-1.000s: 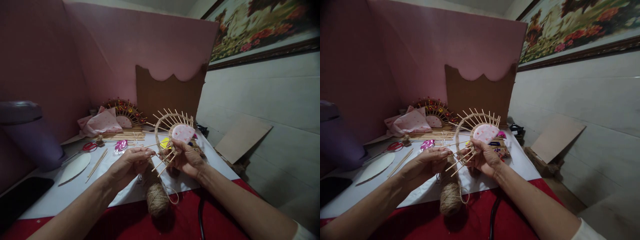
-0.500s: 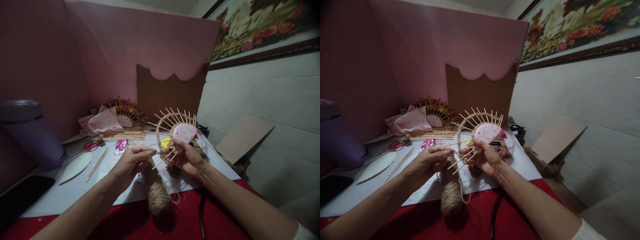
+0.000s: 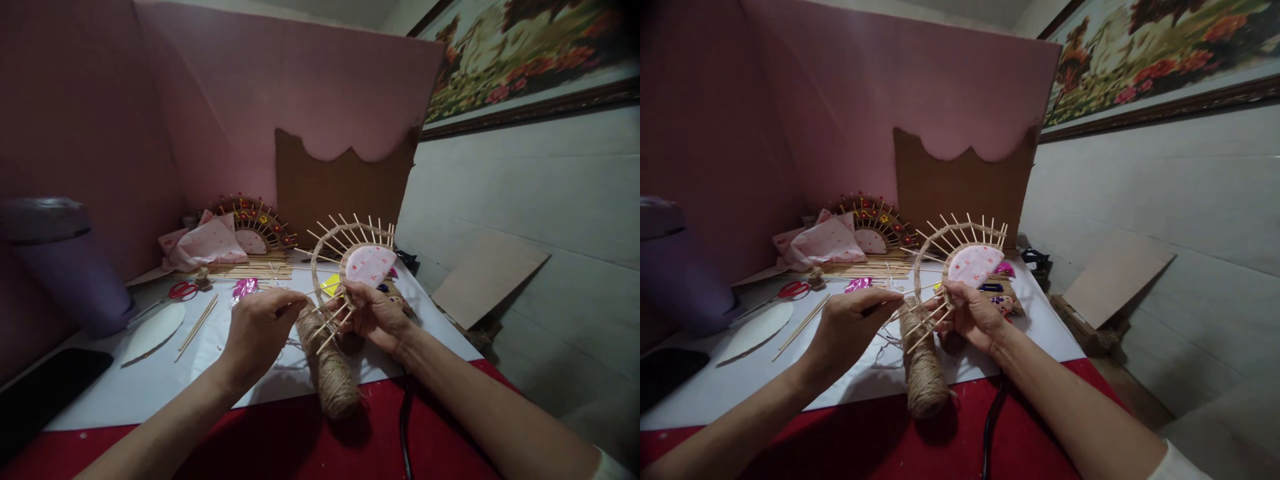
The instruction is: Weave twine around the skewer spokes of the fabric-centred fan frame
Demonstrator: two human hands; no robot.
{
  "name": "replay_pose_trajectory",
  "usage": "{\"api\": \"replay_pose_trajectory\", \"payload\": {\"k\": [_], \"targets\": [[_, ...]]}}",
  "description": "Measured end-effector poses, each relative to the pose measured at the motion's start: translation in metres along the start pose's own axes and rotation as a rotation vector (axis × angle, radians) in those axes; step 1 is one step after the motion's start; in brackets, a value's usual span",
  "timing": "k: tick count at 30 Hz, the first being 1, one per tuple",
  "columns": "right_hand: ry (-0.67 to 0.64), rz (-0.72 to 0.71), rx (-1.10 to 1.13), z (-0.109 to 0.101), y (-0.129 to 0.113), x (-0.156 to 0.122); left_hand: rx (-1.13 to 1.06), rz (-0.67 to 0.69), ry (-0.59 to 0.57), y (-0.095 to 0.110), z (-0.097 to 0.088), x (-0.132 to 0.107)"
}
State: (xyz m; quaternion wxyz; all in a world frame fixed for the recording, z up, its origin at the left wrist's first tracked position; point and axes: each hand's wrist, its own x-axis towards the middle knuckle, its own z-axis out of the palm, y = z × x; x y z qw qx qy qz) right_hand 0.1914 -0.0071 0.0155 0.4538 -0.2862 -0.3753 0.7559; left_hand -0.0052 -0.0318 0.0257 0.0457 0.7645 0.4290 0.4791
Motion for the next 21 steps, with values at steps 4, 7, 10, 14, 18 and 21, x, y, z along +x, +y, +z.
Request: {"api": "replay_pose_trajectory", "payload": {"k": [4,7,10,14,18,21], "targets": [[-0.025,-0.006,-0.065,0.0000,0.0011,-0.0022,0.059,0.032,-0.006,0.0009,-0.0019,0.0013],[-0.050,-0.012,-0.120,0.0010,0.0019,-0.0041,0.080,0.043,-0.012,0.0007,-0.0017,0.0004],[-0.059,-0.015,-0.128,0.0020,0.0021,-0.0048,0.103,0.057,-0.004,-0.0009,-0.0014,-0.0010],[-0.072,-0.021,-0.149,0.0024,0.0017,-0.0042,0.190,0.129,0.002,-0.0026,-0.0027,-0.0024],[-0.076,-0.004,-0.183,0.0020,0.0019,-0.0041,0.255,0.134,-0.025,-0.0022,-0.0048,-0.0024],[-0.091,0.002,-0.192,0.0014,0.0024,-0.0043,0.198,0.034,-0.063,0.0005,-0.0074,-0.0004]]}}
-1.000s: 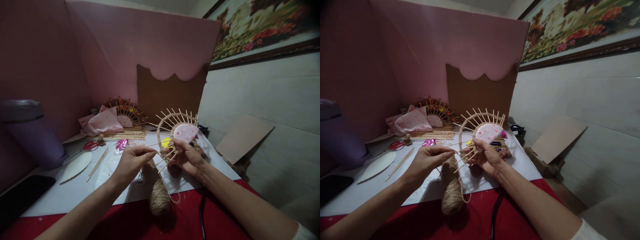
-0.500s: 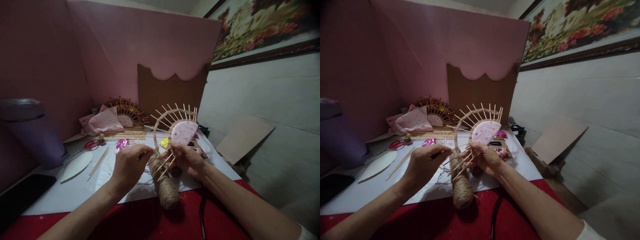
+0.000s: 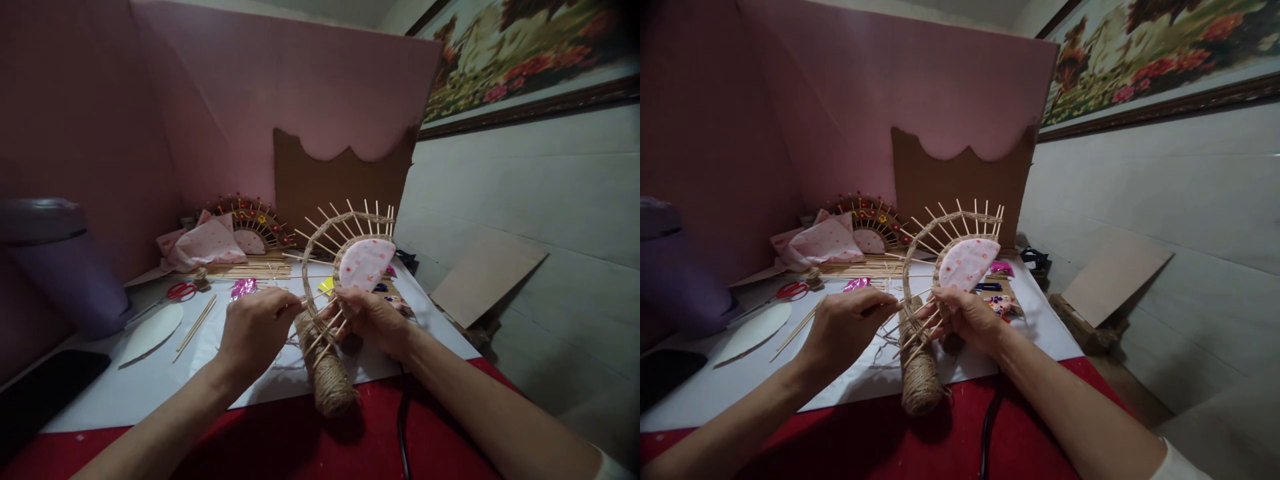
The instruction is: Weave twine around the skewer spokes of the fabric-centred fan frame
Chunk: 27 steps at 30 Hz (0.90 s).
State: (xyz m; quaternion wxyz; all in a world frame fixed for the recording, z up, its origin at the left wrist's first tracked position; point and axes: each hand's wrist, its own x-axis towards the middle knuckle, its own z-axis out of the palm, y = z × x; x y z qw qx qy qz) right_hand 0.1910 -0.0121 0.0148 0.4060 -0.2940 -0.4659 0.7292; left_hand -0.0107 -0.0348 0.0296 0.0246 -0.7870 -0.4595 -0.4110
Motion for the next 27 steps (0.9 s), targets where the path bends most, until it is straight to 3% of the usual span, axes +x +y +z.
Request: {"api": "replay_pose_trajectory", "payload": {"k": [6,12,15,27], "targets": [[-0.046,-0.005,-0.016,0.001,-0.001,-0.002,-0.598,-0.392,-0.196,0.006,-0.009,0.012],[-0.099,0.045,0.006,0.002,0.000,-0.006,-0.927,-0.672,-0.457,-0.002,-0.012,0.017],[-0.144,0.052,0.058,0.001,0.001,-0.005,-1.066,-0.679,-0.542,-0.004,-0.009,0.014],[-0.141,0.050,0.144,0.003,0.001,-0.006,-1.234,-0.544,-0.528,-0.006,-0.003,0.007]]}}
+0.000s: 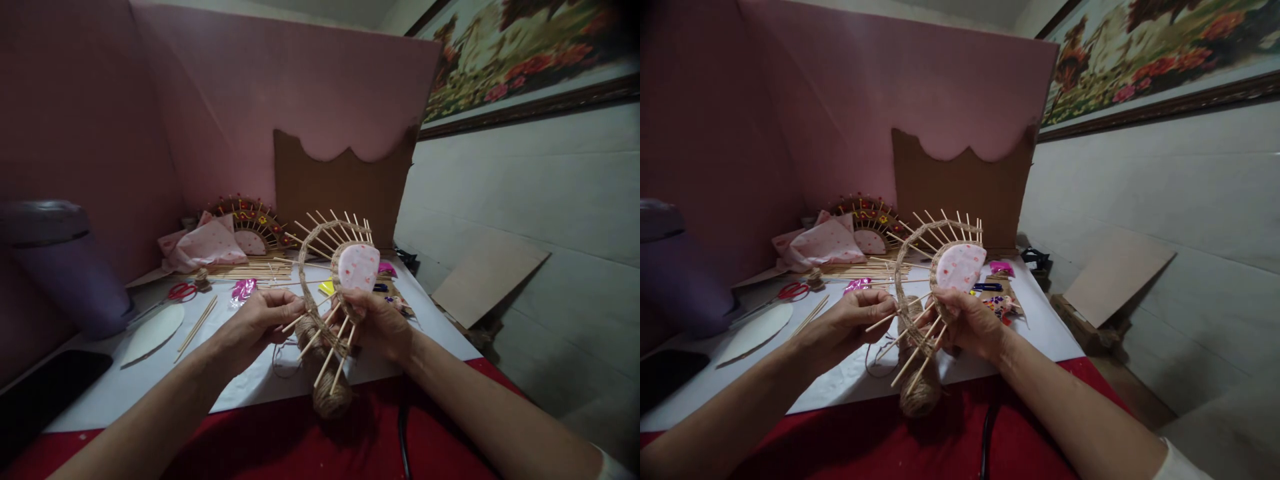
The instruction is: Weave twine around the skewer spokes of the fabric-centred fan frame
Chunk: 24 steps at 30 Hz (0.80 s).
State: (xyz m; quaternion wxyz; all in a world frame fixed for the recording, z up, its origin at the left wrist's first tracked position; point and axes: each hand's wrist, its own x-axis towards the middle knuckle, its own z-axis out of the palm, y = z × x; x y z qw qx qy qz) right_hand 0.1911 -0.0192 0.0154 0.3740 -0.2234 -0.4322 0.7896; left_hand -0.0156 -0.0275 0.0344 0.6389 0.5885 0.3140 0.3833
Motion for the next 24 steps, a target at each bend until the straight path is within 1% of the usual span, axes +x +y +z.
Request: {"api": "replay_pose_trajectory", "payload": {"k": [3,8,14,24], "targets": [[-0.006,0.000,-0.005,0.0005,0.0017,0.0003,0.060,0.019,0.064,0.0001,0.0007,0.0011],[-0.022,0.001,-0.048,-0.0009,0.0044,0.0013,0.127,0.046,0.095,-0.0039,0.0044,0.0035],[-0.037,0.013,-0.066,-0.0038,0.0037,0.0024,0.170,0.045,0.195,-0.0035,0.0060,0.0049],[-0.019,0.006,-0.070,-0.0012,0.0053,0.0013,0.192,0.063,0.231,-0.0026,0.0060,0.0046]]}}
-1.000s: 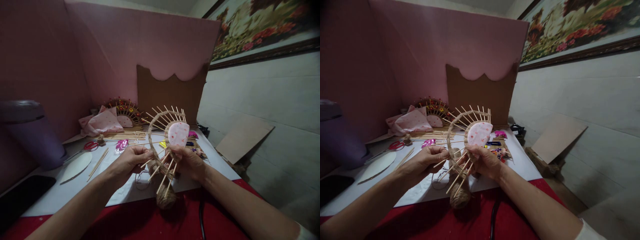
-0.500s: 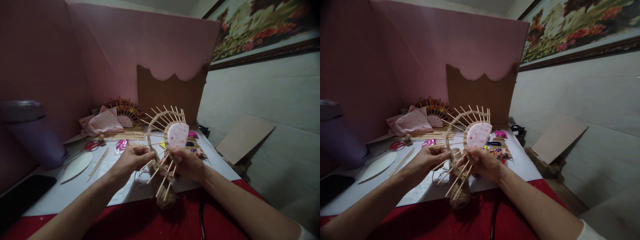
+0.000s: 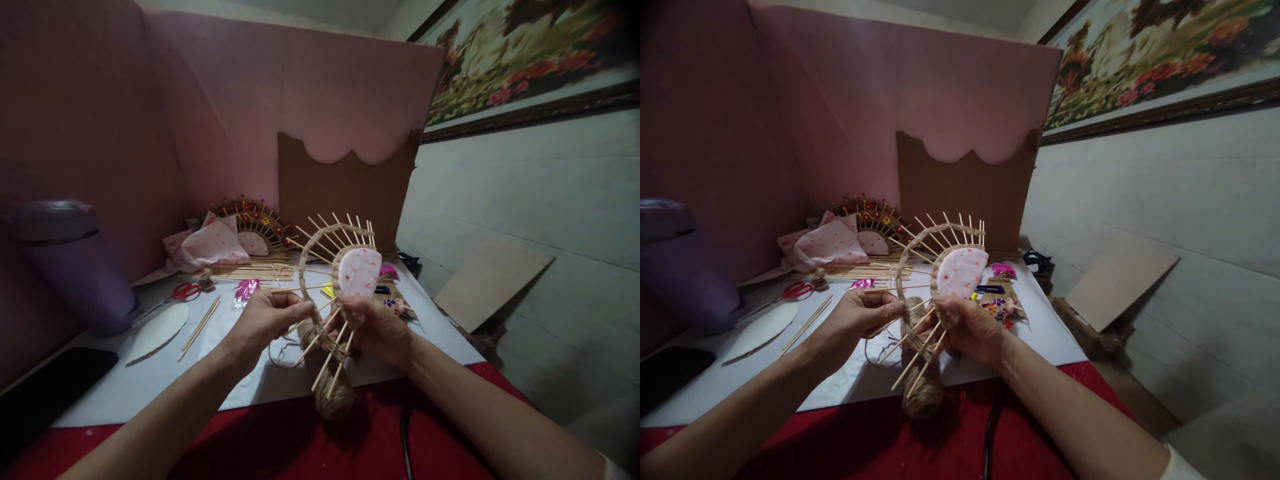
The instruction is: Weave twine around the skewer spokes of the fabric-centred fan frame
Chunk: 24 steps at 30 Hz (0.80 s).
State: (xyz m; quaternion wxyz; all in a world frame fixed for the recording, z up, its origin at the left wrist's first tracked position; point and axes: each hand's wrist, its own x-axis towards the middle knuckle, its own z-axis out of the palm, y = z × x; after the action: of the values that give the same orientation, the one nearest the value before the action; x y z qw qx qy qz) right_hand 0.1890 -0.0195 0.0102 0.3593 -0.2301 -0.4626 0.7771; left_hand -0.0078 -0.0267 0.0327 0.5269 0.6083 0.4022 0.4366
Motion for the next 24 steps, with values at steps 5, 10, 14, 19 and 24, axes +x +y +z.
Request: {"api": "replay_pose_trajectory", "payload": {"k": [5,10,14,19,24], "targets": [[0.013,0.011,0.018,0.0016,0.0002,0.0003,0.025,0.022,-0.010,0.0007,0.0000,0.0001],[0.002,0.011,0.034,0.0013,0.0007,0.0003,0.018,0.038,-0.010,0.0025,0.0011,0.0003],[0.022,0.012,0.024,0.0021,0.0013,0.0004,-0.009,0.021,-0.016,0.0007,0.0008,0.0007],[0.048,0.011,0.025,0.0015,0.0036,0.0011,-0.017,0.008,0.001,0.0012,0.0019,-0.0001],[0.056,0.022,0.045,0.0024,0.0041,0.0027,-0.026,0.010,0.004,0.0001,0.0027,-0.0021]]}}
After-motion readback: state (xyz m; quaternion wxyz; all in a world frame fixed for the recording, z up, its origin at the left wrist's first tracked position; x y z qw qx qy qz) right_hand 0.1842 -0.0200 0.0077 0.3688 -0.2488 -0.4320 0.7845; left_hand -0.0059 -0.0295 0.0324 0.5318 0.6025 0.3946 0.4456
